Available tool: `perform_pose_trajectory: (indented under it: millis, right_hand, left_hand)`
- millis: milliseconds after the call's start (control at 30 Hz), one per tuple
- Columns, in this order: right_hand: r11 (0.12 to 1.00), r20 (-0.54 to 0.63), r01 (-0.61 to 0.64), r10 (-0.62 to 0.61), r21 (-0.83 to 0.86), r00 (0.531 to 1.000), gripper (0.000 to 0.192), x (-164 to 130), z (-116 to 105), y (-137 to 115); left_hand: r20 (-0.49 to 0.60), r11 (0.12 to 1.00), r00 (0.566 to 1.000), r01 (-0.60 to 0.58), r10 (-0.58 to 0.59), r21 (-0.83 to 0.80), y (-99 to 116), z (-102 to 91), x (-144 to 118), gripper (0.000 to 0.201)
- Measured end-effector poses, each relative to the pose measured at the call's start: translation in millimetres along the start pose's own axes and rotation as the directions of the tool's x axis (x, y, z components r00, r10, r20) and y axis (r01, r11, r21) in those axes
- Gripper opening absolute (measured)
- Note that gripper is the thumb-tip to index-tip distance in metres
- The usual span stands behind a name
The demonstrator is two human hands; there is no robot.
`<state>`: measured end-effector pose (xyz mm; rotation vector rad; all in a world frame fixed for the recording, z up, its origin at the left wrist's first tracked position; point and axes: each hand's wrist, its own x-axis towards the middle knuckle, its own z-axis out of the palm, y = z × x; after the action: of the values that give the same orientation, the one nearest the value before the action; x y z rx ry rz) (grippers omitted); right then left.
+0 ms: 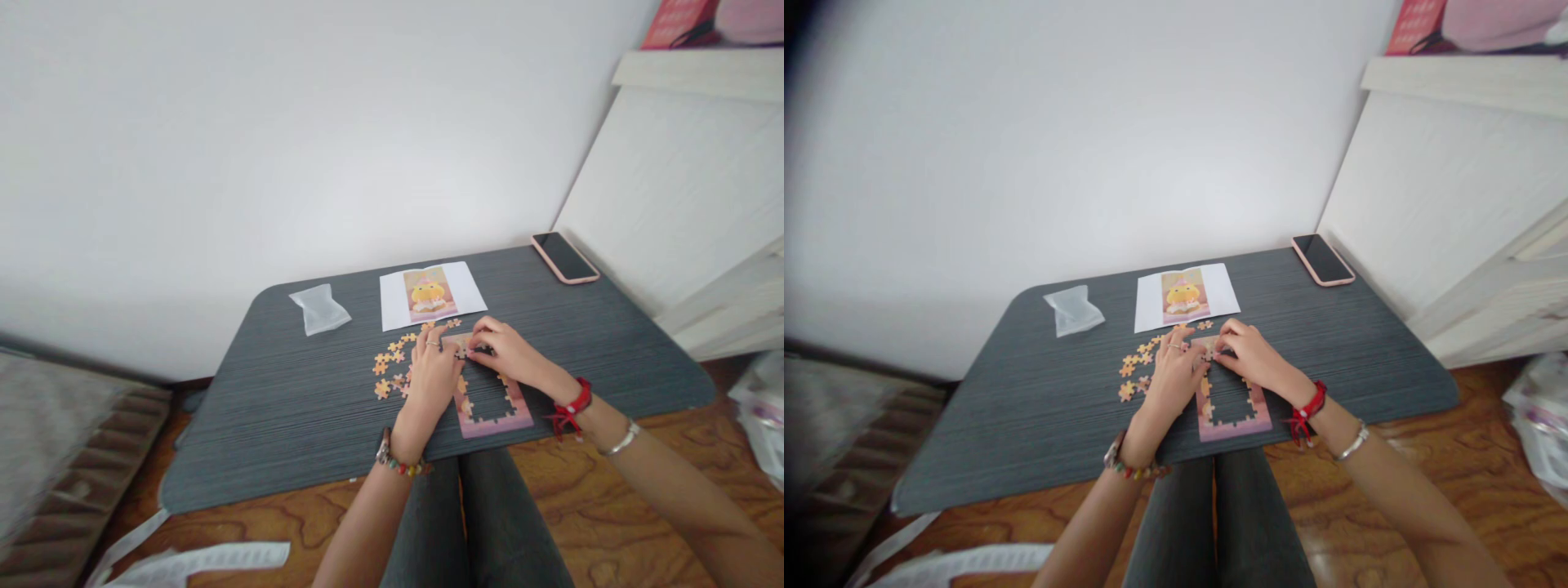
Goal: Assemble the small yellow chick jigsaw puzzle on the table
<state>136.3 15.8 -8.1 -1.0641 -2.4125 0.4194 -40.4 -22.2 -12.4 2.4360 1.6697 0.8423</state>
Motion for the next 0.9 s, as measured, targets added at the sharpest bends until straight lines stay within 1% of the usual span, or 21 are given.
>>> perform_pose_trajectory:
  millis: [200,333,500,667,900]
  right_hand:
    - [1.0,0.019,-0.01,0.01,-0.001,1.0,0.01,0.3,3.4,1.5]
    - [1.0,0.029,-0.011,0.011,0.002,1.0,0.01,0.8,4.3,1.8]
    - [1.0,0.034,-0.015,0.015,-0.005,0.999,0.011,0.7,5.1,1.9]
    - [1.0,0.027,-0.009,0.009,0.002,1.0,0.011,0.5,6.4,1.7]
    - [1.0,0.003,0.002,-0.002,-0.006,1.0,0.011,-0.9,8.9,3.6]
  left_hand:
    - [-0.031,1.0,1.0,0.0,0.0,0.01,-0.1,-5.5,-5.1,0.012]
    - [-0.043,0.999,0.999,-0.015,0.017,0.029,2.1,-9.9,-8.0,0.008]
    - [-0.044,0.999,0.999,-0.022,0.023,0.039,3.4,-9.7,-8.4,0.011]
    - [-0.022,0.998,0.999,-0.035,0.037,0.059,3.3,-9.8,-8.8,0.012]
    - [0.028,0.992,0.999,0.02,-0.023,0.124,8.4,-14.5,-9.7,0.013]
